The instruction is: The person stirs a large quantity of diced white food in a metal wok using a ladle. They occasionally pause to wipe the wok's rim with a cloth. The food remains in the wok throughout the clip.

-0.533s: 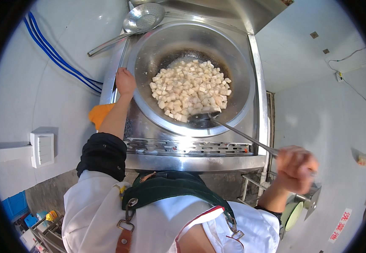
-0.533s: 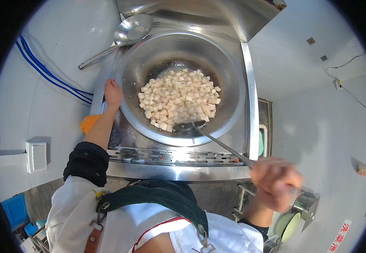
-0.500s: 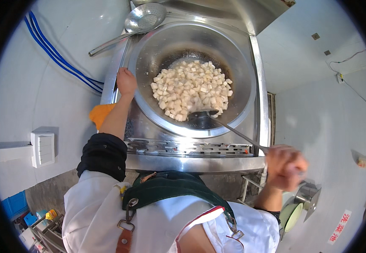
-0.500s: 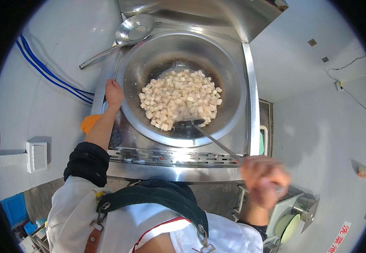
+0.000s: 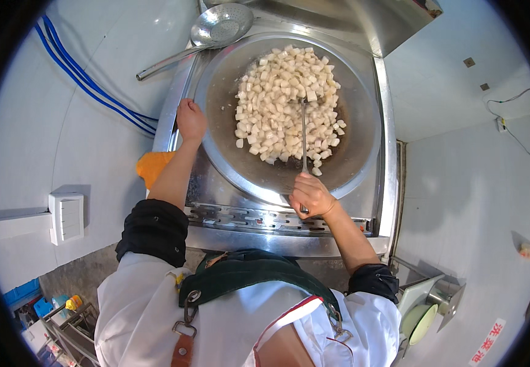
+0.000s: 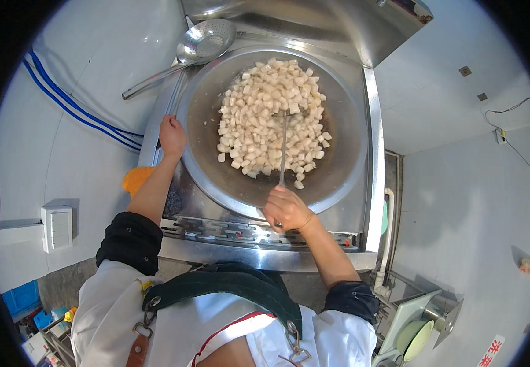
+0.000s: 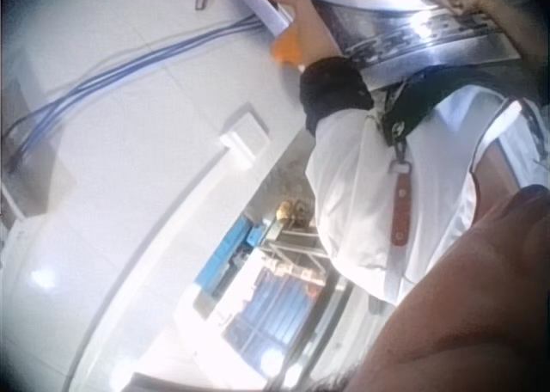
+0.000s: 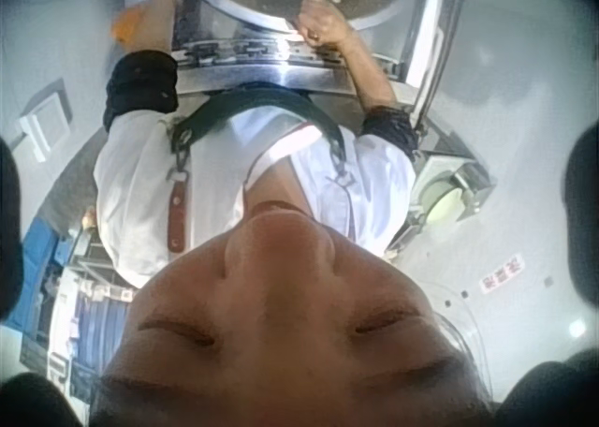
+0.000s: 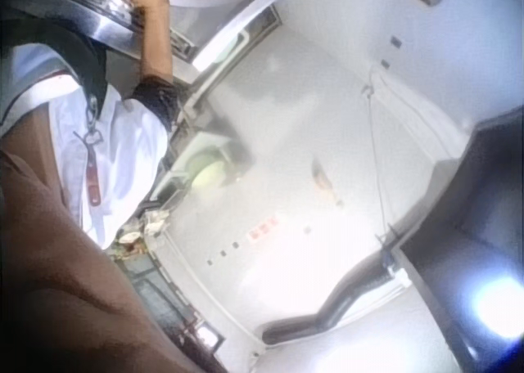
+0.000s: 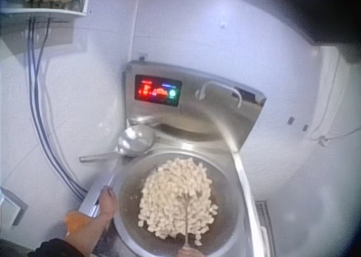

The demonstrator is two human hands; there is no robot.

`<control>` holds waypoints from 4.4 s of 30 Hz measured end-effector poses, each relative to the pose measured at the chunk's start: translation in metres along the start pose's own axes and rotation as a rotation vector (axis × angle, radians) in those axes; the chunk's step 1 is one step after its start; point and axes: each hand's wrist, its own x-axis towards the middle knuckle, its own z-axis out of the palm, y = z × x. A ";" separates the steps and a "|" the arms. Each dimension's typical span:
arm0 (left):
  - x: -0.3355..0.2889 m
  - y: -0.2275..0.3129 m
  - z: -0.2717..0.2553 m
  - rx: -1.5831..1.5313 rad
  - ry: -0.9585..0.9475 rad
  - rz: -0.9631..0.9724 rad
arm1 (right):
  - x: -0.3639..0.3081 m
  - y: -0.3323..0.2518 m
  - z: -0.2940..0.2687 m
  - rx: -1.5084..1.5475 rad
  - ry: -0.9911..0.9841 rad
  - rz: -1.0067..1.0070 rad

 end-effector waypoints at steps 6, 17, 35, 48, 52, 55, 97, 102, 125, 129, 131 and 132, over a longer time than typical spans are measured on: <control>0.000 0.001 -0.002 0.007 -0.021 -0.003 | 0.004 -0.056 -0.048 -0.037 0.405 0.284; 0.000 -0.001 0.003 0.039 0.006 0.019 | -0.007 -0.134 -0.183 0.478 1.302 0.312; -0.004 0.005 0.001 0.006 0.026 0.028 | -0.017 0.106 -0.105 0.528 1.925 0.623; -0.002 -0.001 0.001 -0.011 0.041 0.089 | -0.006 -0.052 -0.180 0.576 1.174 0.329; -0.003 0.001 0.001 -0.006 0.027 0.030 | 0.008 -0.021 -0.194 0.394 1.409 0.282; -0.002 0.002 -0.001 -0.032 0.033 0.027 | 0.014 0.038 -0.172 0.306 1.536 0.308; 0.000 0.004 0.000 0.043 0.012 0.045 | 0.050 -0.151 -0.091 0.576 0.847 0.381; 0.001 0.003 0.001 0.037 0.003 0.013 | 0.035 -0.083 -0.010 0.288 0.651 0.157; 0.000 0.002 0.001 0.019 -0.023 0.035 | 0.044 -0.122 -0.182 0.544 0.888 0.215; 0.000 0.003 0.001 0.003 -0.027 0.009 | 0.052 -0.178 -0.211 0.510 0.838 0.168; 0.001 0.004 0.000 0.044 -0.028 0.021 | 0.058 -0.192 -0.216 0.511 0.754 0.157; 0.002 0.004 0.001 0.032 -0.044 0.006 | 0.060 -0.197 -0.215 0.478 0.708 0.193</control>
